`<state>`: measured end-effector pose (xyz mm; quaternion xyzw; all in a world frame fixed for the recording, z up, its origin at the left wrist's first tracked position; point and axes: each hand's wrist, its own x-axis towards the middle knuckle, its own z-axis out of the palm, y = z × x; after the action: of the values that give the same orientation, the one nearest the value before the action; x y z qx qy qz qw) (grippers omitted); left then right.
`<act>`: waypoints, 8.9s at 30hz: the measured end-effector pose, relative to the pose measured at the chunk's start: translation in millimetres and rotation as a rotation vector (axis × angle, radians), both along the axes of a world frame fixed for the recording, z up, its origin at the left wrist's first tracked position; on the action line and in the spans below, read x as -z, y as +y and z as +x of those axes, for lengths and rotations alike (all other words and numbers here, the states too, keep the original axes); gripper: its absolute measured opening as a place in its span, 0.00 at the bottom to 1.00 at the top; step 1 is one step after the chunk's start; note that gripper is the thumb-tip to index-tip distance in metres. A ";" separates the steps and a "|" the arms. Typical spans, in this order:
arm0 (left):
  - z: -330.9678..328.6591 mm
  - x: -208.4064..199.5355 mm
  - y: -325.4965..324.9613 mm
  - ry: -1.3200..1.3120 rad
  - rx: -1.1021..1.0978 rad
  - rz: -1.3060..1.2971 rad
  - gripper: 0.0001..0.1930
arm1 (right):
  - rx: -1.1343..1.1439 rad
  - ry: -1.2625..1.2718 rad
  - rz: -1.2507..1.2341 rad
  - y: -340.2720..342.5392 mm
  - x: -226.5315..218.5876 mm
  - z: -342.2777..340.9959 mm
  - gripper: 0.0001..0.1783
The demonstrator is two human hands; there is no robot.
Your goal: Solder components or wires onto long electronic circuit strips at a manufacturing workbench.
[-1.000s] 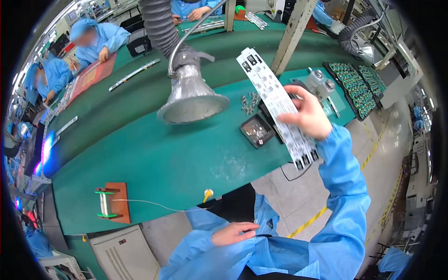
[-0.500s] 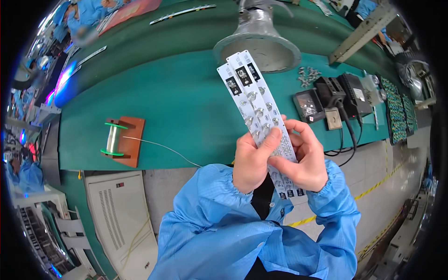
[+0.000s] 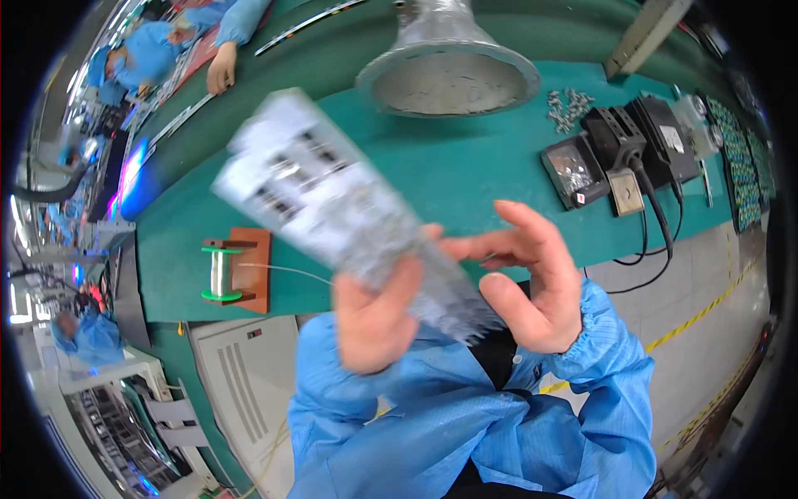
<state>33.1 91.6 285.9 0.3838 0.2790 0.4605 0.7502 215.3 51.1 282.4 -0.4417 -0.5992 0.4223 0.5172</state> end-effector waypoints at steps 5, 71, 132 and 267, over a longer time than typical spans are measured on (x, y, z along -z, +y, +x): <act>-26.1 -51.6 18.0 0.233 -0.057 0.328 0.17 | 0.221 0.209 0.008 -6.4 9.5 30.5 0.32; -89.7 97.2 44.8 1.107 -0.434 0.395 0.06 | 0.590 -0.711 0.100 -3.5 93.3 65.3 0.10; -63.3 65.0 -7.2 1.367 -0.321 1.075 0.13 | 0.666 -0.794 0.003 -26.0 86.5 56.1 0.12; 193.3 85.3 138.0 1.629 0.036 1.278 0.07 | 0.715 -0.420 0.433 -45.3 144.7 38.5 0.53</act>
<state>226.3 229.6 200.5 0.9097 0.3999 0.1119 -0.0029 253.8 5.8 137.7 -0.5781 -0.5756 -0.0157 0.5781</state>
